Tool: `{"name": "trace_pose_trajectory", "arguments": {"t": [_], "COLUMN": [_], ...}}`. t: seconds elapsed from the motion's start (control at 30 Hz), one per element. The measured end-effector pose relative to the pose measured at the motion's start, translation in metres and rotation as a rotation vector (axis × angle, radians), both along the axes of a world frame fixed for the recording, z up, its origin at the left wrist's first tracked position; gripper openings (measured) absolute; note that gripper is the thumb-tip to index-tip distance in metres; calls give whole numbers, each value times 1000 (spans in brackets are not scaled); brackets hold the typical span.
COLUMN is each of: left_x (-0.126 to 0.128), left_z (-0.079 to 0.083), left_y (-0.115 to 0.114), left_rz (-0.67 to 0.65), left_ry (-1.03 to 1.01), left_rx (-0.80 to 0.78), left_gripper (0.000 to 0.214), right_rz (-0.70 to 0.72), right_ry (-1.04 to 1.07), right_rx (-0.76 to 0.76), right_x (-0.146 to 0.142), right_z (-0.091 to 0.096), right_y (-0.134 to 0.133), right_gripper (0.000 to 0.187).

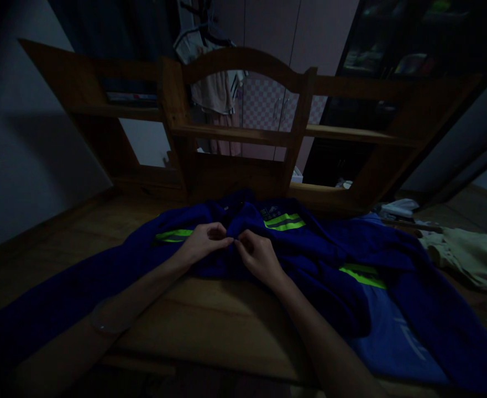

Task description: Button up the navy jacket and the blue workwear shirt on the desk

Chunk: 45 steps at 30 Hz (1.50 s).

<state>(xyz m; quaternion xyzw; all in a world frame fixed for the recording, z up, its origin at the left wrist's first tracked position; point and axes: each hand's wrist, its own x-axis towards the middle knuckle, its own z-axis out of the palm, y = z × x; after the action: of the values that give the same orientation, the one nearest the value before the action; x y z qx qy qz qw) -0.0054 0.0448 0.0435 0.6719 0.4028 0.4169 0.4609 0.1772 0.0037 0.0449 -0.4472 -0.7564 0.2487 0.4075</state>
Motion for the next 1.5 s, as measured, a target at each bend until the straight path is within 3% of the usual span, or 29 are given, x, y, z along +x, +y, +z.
{"name": "trace_pose_trajectory", "arguments": {"t": [0.3,0.6,1.17,1.5], "left_x": [-4,-6,-9,-8], "left_z": [2,-3,-1,8], "left_y": [3,7,10,4], "left_rz": [-109,-138,-190,-188], "left_ry": [-179,-223,-213,-133], "left_rx": [-215,-278,-308,-228], "left_gripper": [32,35,36,33], "right_rz": [13,6,18,7], "right_ry": [63,97,233,244], "right_rx": [-40,-46,-164,-160], "right_x": [3,3,3,2], "right_z": [-4,-5,-12,-12], "right_y": [4,6,11,10], "right_gripper": [23,23,28,29]}}
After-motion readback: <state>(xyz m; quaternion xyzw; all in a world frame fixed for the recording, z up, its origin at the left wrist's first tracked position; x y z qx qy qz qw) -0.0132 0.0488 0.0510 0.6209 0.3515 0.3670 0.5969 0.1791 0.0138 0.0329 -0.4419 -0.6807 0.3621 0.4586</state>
